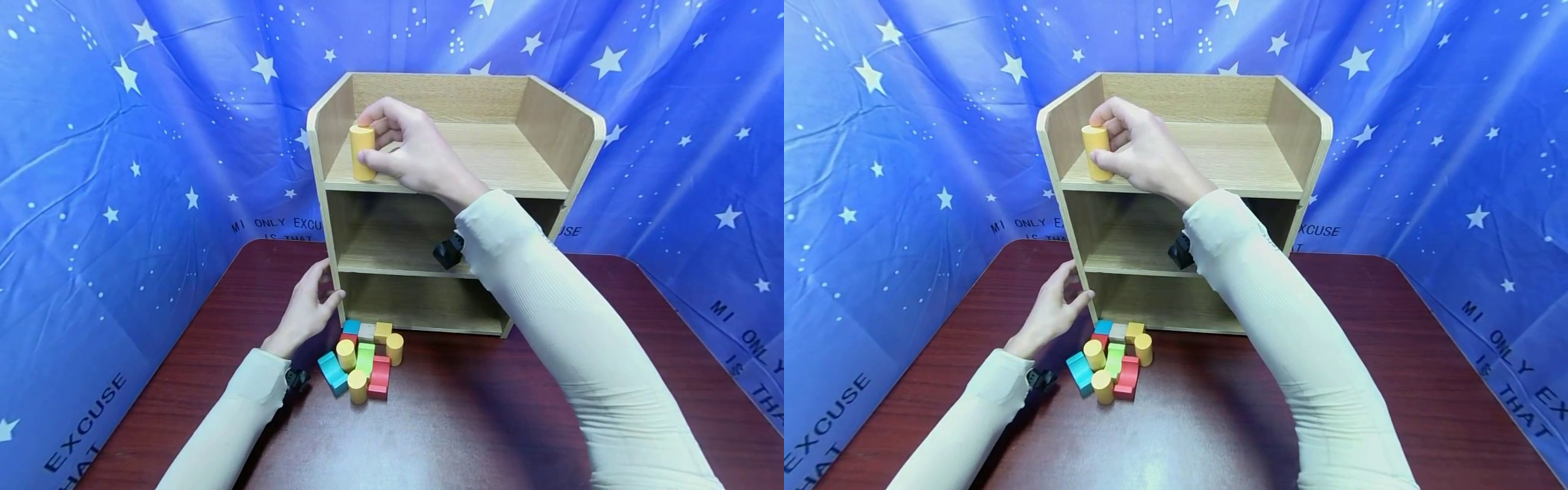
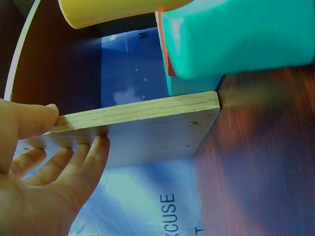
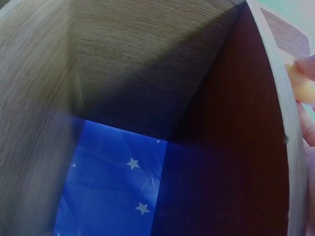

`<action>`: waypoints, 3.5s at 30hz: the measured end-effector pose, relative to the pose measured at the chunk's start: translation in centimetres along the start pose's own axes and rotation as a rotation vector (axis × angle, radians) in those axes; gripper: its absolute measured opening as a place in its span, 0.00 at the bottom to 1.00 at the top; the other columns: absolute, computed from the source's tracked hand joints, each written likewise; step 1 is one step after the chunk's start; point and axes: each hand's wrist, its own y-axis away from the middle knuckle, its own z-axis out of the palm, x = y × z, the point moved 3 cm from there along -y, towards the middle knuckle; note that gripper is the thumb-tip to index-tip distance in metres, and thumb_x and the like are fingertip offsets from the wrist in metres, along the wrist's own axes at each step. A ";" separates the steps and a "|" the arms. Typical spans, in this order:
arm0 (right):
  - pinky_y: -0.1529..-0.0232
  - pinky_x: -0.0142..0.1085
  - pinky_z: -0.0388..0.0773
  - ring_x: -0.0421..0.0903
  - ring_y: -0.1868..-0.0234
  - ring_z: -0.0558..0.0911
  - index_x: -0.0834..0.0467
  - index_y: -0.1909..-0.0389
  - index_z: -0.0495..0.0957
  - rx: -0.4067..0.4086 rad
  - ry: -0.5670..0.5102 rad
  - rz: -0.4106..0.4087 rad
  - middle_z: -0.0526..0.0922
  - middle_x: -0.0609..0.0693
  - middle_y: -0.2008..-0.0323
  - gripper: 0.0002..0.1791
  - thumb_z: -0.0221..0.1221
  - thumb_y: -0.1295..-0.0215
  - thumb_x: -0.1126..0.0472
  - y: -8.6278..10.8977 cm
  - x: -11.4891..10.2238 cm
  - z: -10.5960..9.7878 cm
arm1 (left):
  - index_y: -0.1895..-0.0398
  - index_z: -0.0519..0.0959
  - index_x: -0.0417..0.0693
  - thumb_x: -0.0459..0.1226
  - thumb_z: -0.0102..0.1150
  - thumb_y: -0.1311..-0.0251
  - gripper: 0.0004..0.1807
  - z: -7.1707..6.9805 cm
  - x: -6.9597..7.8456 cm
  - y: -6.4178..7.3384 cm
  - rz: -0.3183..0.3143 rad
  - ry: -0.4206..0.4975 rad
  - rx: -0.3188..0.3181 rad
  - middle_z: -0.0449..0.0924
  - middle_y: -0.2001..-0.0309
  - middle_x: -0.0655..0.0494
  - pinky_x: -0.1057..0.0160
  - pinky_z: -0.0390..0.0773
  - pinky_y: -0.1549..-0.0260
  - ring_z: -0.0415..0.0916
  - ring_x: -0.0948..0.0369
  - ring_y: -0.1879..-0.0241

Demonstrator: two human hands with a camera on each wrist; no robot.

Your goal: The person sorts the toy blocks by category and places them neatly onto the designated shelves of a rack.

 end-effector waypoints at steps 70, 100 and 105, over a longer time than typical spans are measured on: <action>0.55 0.38 0.77 0.45 0.60 0.81 0.68 0.53 0.77 0.202 0.109 -0.498 0.82 0.57 0.59 0.23 0.67 0.54 0.76 10.6 1.9 -2.4 | 0.34 0.64 0.43 0.25 0.63 0.44 0.34 0.0 -0.2 -0.1 -0.003 -0.039 0.011 0.72 0.47 0.41 0.56 0.81 0.60 0.76 0.53 0.53; 0.58 0.37 0.77 0.48 0.61 0.79 0.65 0.51 0.76 0.096 0.129 -0.482 0.79 0.53 0.61 0.27 0.70 0.56 0.71 16.8 7.9 2.4 | 0.34 0.63 0.43 0.26 0.62 0.44 0.34 0.0 -0.4 0.0 -0.012 -0.043 0.006 0.72 0.47 0.41 0.53 0.81 0.59 0.77 0.52 0.54; 0.58 0.37 0.77 0.47 0.61 0.79 0.62 0.50 0.76 0.088 0.133 -0.443 0.80 0.51 0.60 0.26 0.69 0.55 0.70 17.5 8.9 3.1 | 0.33 0.63 0.43 0.26 0.62 0.44 0.34 0.0 -0.3 0.0 -0.012 -0.043 0.010 0.72 0.47 0.40 0.53 0.81 0.58 0.77 0.52 0.53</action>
